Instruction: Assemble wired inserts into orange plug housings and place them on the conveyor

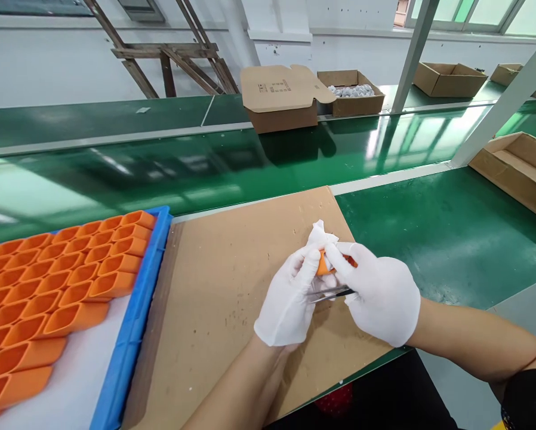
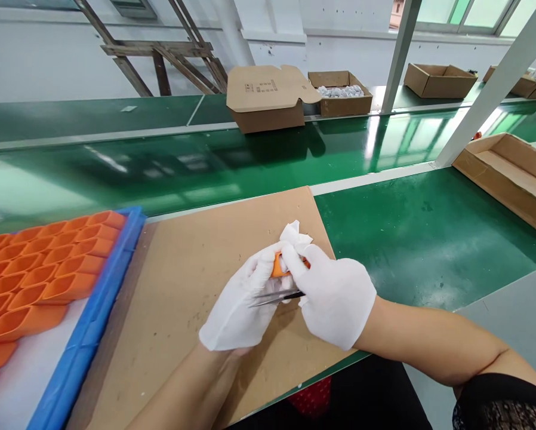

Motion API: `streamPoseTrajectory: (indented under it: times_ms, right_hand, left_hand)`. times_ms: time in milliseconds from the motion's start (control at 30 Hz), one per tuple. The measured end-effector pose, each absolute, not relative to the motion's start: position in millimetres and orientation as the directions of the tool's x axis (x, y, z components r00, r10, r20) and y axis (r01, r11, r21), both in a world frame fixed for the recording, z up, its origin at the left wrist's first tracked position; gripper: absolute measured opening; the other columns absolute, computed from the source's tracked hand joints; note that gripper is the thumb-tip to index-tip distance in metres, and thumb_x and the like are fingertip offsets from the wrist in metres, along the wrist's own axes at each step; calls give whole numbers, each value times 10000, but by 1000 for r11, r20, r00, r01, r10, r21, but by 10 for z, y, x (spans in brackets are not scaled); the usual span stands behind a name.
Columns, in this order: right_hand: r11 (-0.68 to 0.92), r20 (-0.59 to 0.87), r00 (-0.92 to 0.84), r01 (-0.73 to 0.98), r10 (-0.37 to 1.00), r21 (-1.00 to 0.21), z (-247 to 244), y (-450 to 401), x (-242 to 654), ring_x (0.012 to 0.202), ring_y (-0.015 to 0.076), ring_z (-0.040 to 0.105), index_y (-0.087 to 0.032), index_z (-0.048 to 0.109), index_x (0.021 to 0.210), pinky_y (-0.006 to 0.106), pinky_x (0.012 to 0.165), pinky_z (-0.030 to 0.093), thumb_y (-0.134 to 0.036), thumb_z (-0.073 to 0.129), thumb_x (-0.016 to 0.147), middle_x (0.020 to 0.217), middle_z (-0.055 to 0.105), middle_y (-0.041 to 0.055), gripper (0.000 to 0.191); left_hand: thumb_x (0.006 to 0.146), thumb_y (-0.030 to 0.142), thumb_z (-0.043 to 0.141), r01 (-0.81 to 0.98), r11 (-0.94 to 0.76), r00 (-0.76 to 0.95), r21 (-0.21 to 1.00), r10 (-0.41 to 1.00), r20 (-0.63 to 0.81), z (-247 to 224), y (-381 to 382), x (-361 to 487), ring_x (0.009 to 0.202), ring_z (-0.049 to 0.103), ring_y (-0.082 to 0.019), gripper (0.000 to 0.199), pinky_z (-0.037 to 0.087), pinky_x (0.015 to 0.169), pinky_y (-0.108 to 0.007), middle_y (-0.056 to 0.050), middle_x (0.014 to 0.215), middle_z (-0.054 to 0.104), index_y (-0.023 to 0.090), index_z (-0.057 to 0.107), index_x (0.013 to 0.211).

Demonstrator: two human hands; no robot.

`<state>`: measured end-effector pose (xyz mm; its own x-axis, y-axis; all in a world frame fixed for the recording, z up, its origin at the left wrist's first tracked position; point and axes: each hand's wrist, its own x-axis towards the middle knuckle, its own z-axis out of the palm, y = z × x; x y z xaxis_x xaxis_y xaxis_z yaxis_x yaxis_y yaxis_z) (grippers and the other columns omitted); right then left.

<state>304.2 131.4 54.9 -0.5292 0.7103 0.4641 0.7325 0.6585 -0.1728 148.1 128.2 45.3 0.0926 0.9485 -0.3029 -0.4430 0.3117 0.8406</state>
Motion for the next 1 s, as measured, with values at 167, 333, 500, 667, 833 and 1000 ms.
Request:
streamPoseTrajectory:
  times_ms: [167,333,500,667,833,1000]
  right_hand:
    - [645,505,-401,504,764,-575,596,1379,3076,1069,172,724,-147,503,1489,259,858,598,-161,486,959,1368,677,59,530]
    - [668,604,-308,484,735,-566,579,1462,3064,1204,168,681,-216,707,1252,245,1024,551,-179,593,978,1305,717,23,299]
    - [668,623,-338,611,706,-425,494,1419,3019,986,176,753,-211,746,1201,252,796,590,-257,579,1001,1231,746,41,265]
    - [671,659,-420,721,624,-175,464,1362,3010,730,160,721,-175,714,1270,280,520,452,-167,493,964,1203,753,75,378]
    - [672,620,-501,738,603,-57,471,1339,3009,503,135,567,-140,704,1264,339,431,334,-119,486,813,1146,764,83,501]
    - [702,583,-515,698,628,-140,421,1342,3011,576,143,614,-83,671,1286,313,471,420,-138,543,824,1151,752,123,483]
  left_hand:
    - [766,622,804,-536,265,122,801,964,-237,455,1328,1393,568,523,-90,550,486,555,-223,28,725,591,224,735,1140]
    - [747,595,832,-556,200,70,807,978,-194,450,1325,1353,512,493,-68,477,406,470,-180,38,678,589,250,769,1070]
    - [787,553,819,-547,185,67,817,982,-178,483,1304,1378,510,488,-69,397,457,532,-194,43,645,576,258,781,1049]
    - [743,570,846,-555,179,61,812,983,-174,455,1296,1418,558,533,-81,458,504,572,-218,35,686,570,231,785,1045]
    - [758,537,846,-561,150,30,814,987,-161,416,1273,1443,539,533,-64,420,523,546,-219,12,807,651,246,794,1056]
    - [741,528,863,-584,149,57,798,988,-143,401,1259,1471,538,539,-59,397,521,540,-198,33,735,608,244,807,1012]
